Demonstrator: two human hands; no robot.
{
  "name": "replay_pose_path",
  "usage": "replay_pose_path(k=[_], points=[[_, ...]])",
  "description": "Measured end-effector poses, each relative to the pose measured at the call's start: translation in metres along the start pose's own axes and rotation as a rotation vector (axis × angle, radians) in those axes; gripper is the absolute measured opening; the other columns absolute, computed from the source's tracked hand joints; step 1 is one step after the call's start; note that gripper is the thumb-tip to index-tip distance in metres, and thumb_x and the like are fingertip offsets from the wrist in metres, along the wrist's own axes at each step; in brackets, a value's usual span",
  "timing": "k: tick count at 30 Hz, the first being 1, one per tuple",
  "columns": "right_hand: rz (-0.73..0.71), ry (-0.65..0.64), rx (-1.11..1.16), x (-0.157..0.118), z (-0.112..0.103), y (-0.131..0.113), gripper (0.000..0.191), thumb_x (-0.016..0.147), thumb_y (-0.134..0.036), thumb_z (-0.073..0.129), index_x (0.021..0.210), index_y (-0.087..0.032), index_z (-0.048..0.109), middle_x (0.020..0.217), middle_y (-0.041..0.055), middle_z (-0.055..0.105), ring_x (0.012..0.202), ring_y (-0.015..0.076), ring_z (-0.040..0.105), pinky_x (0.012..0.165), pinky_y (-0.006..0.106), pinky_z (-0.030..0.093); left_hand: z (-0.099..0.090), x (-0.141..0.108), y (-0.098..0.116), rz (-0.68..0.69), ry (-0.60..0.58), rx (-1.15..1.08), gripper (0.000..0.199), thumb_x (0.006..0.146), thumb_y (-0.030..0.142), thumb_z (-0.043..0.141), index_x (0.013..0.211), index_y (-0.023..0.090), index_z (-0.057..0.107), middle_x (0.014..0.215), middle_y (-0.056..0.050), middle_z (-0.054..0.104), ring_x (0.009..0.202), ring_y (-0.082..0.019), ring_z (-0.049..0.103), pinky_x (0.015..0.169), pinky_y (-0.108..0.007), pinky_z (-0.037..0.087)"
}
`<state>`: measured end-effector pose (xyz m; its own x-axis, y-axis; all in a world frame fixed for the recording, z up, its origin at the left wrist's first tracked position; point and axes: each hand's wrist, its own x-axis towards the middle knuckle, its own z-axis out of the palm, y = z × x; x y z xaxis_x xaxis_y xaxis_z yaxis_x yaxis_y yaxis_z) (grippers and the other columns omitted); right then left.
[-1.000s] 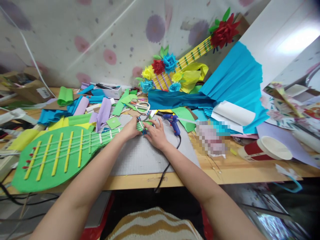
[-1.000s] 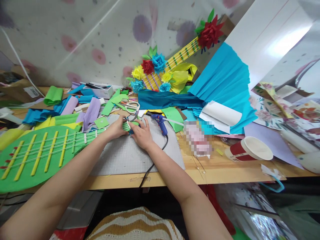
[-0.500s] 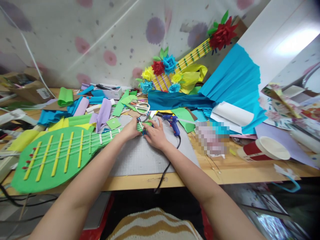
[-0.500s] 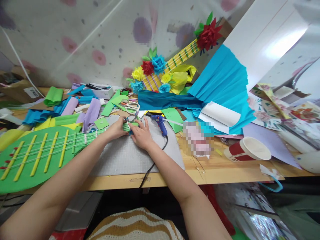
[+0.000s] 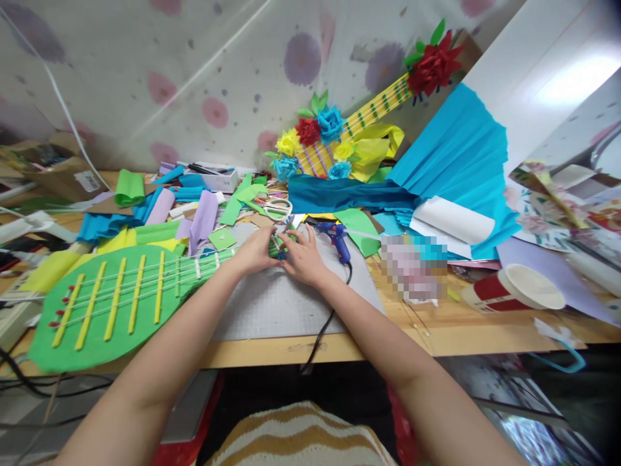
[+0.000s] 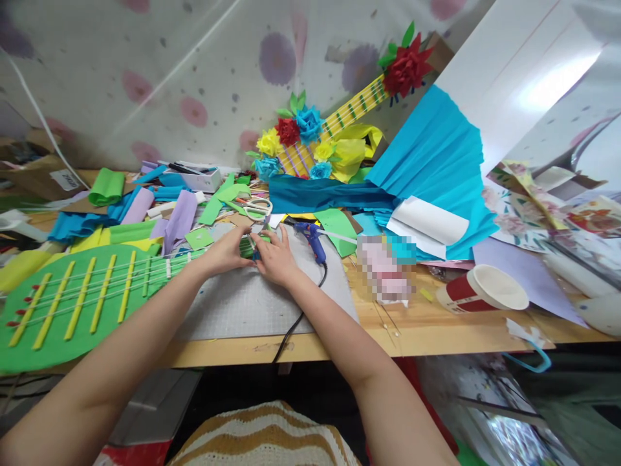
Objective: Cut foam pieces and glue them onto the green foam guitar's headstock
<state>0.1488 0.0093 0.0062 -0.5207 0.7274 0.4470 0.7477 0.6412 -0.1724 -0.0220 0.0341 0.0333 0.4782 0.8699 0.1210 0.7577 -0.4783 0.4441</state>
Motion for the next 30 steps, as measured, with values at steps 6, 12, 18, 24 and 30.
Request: replay_pose_path(k=[6, 12, 18, 24, 30], points=[[-0.005, -0.019, -0.012, 0.0, 0.0, 0.0, 0.058, 0.073, -0.021, 0.052, 0.128, -0.01, 0.038, 0.114, 0.0121, 0.058, 0.12, 0.0265, 0.035, 0.107, 0.055, 0.002, 0.004, 0.001, -0.001, 0.048, 0.011, 0.056, 0.073, 0.057, 0.031, 0.069, 0.122, 0.016, 0.039, 0.124, -0.012, 0.047, 0.117, -0.027, 0.041, 0.098, -0.038, 0.034], [-0.018, -0.026, -0.014, 0.001, 0.002, 0.002, 0.06, 0.072, -0.02, 0.052, 0.13, -0.012, 0.037, 0.114, 0.0117, 0.058, 0.12, 0.0263, 0.035, 0.107, 0.055, 0.002, 0.003, 0.001, 0.0, 0.071, -0.034, 0.116, 0.064, 0.06, 0.032, 0.067, 0.117, 0.019, 0.042, 0.114, -0.009, 0.053, 0.113, -0.027, 0.042, 0.095, -0.039, 0.034], [-0.062, 0.022, 0.001, -0.007, 0.0, 0.004, 0.053, 0.075, -0.022, 0.05, 0.127, -0.014, 0.041, 0.122, 0.0097, 0.053, 0.123, 0.0249, 0.031, 0.108, 0.052, 0.008, 0.003, 0.001, -0.001, 0.105, -0.032, 0.151, 0.06, 0.062, 0.035, 0.064, 0.116, 0.019, 0.044, 0.111, -0.01, 0.053, 0.109, -0.027, 0.044, 0.091, -0.039, 0.036], [-0.004, 0.145, 0.025, -0.029, -0.01, 0.014, 0.046, 0.079, -0.026, 0.046, 0.124, -0.018, 0.044, 0.119, 0.0092, 0.052, 0.12, 0.0244, 0.034, 0.106, 0.05, 0.019, 0.002, 0.0, 0.001, 0.075, -0.036, 0.159, 0.067, 0.059, 0.039, 0.067, 0.118, 0.02, 0.042, 0.109, -0.009, 0.053, 0.108, -0.027, 0.043, 0.091, -0.038, 0.035], [0.291, 0.392, 0.085, -0.05, -0.019, 0.033, 0.027, 0.079, -0.023, 0.043, 0.104, -0.018, 0.052, 0.095, 0.0101, 0.057, 0.095, 0.0222, 0.052, 0.085, 0.041, 0.042, 0.007, -0.002, 0.003, 0.049, 0.002, 0.151, 0.061, 0.062, 0.04, 0.065, 0.116, 0.02, 0.044, 0.106, -0.008, 0.055, 0.105, -0.026, 0.043, 0.091, -0.037, 0.034]])
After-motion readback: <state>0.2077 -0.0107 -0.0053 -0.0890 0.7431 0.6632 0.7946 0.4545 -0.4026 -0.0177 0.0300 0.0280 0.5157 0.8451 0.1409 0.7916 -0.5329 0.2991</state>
